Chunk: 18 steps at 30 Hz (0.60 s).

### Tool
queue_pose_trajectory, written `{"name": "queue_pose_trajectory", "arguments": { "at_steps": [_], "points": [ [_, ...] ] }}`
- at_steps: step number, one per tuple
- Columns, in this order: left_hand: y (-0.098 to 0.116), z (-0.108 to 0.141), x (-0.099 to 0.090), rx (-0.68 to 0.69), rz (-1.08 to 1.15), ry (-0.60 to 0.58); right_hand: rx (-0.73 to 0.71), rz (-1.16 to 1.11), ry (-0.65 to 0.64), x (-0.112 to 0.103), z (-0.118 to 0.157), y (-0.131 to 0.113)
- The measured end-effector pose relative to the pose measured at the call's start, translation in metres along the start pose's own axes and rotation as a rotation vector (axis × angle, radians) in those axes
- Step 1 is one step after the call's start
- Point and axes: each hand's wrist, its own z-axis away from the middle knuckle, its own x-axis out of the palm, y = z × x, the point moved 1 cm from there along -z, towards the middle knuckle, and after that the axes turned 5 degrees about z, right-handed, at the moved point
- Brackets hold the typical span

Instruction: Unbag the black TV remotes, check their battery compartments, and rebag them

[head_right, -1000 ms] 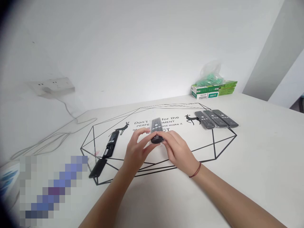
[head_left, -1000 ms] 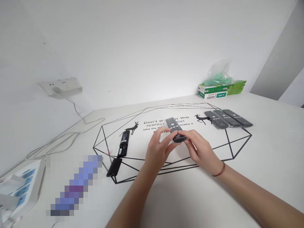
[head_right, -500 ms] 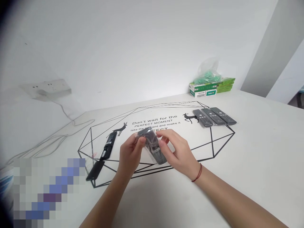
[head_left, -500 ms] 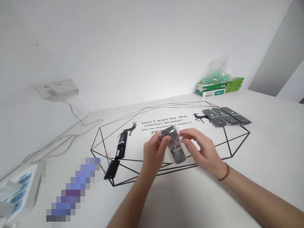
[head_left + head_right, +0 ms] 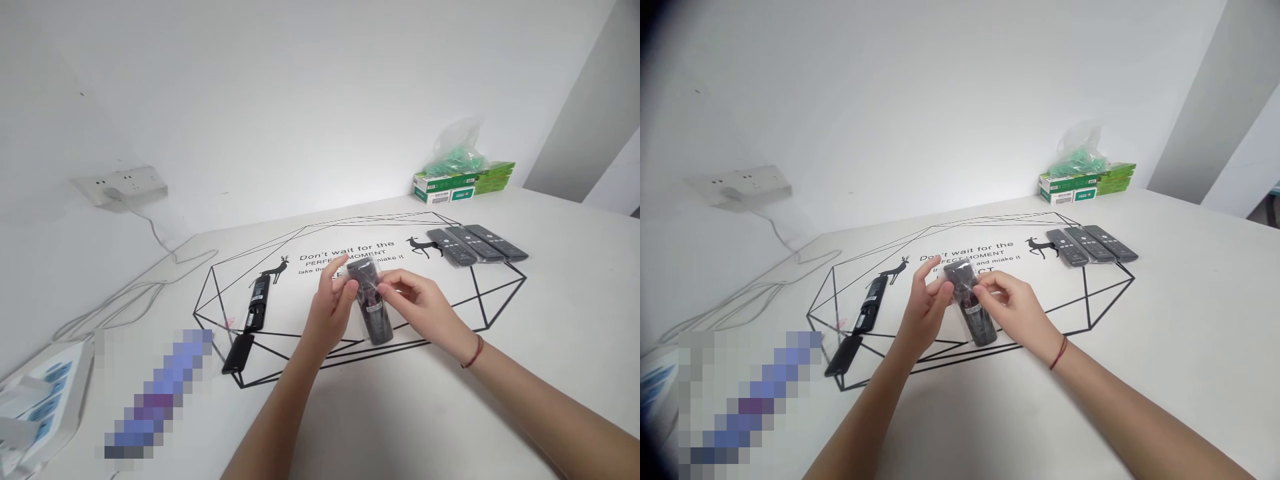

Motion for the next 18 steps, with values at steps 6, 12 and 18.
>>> {"name": "queue_pose_trajectory", "arguments": {
  "at_steps": [6,12,18],
  "points": [
    [0.0033,0.0015,0.0035,-0.038,0.104,-0.049,-0.062,0.097,0.07,0.0004,0.0008,0.0049],
    [0.006,0.0001,0.0026,-0.045,0.125,-0.107,-0.081,0.137,0.08,0.0004,0.0008,0.0071],
    [0.0049,0.0007,-0.0004,-0.012,0.039,-0.101,-0.031,0.077,0.045,0.0017,0.0012,0.0076]
  ]
}}
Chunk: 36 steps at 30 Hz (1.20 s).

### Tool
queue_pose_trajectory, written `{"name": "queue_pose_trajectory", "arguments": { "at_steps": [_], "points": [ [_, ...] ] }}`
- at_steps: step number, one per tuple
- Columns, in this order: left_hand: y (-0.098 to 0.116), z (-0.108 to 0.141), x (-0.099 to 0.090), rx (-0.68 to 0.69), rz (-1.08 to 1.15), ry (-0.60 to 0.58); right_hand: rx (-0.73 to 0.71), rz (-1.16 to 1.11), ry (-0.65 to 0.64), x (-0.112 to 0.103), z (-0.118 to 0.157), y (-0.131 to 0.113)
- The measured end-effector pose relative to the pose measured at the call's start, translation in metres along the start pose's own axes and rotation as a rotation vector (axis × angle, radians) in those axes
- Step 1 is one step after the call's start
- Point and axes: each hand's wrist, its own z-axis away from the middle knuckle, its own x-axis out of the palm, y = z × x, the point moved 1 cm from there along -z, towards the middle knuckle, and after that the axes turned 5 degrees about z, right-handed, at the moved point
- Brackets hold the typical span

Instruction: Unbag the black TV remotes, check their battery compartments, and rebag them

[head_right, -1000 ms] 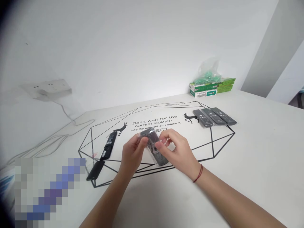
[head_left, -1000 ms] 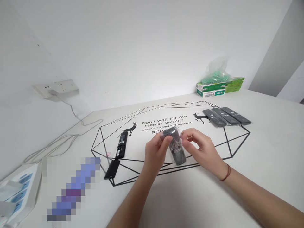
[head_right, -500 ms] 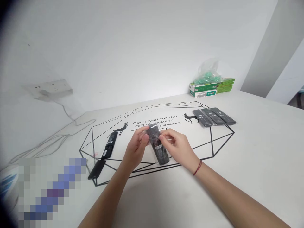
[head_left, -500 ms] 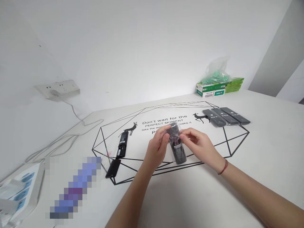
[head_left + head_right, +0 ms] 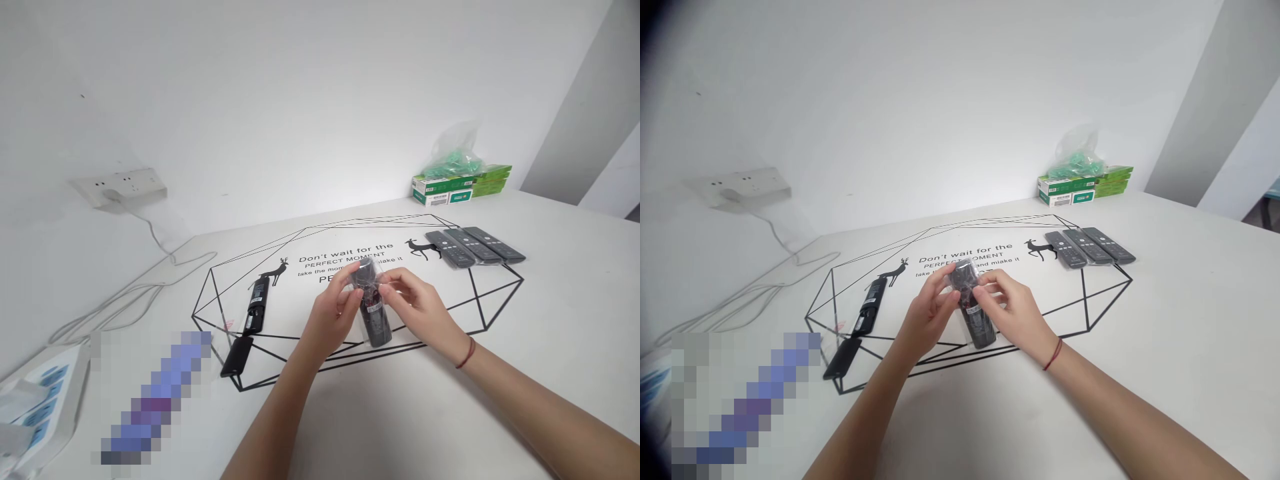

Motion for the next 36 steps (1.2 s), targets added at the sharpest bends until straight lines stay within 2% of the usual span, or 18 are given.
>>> {"name": "queue_pose_trajectory", "arguments": {
  "at_steps": [2,8,12,16,23,28,29,31,34,36],
  "points": [
    [0.0,0.001,0.001,-0.008,-0.018,0.029,0.017,0.006,-0.019,0.001,0.0,0.0],
    [0.001,0.0,0.002,0.006,0.021,-0.022,-0.008,0.012,-0.036,0.004,-0.001,0.004],
    [0.0,0.001,0.003,0.013,0.122,0.021,-0.014,-0.02,-0.011,0.004,-0.001,0.003],
    [-0.001,0.001,0.006,-0.006,0.185,0.028,-0.039,-0.028,-0.075,0.001,-0.004,-0.003],
    [0.003,0.004,0.015,-0.06,0.198,0.05,-0.108,0.109,-0.182,-0.022,-0.006,-0.022],
    [-0.009,0.003,0.02,-0.053,-0.024,0.147,-0.139,0.129,-0.182,-0.04,-0.009,-0.021],
    [-0.012,0.002,0.02,-0.087,-0.061,0.169,-0.171,0.162,-0.159,-0.043,-0.011,-0.018],
    [-0.018,-0.001,0.022,-0.237,-0.039,0.167,-0.265,0.249,-0.113,-0.046,-0.014,-0.012],
    [-0.022,-0.004,0.027,-0.563,0.274,0.064,-0.439,0.398,-0.097,-0.042,-0.018,-0.002],
    [-0.019,-0.005,0.031,-0.715,0.529,0.033,-0.539,0.489,-0.142,-0.034,-0.018,0.003]
  ]
}}
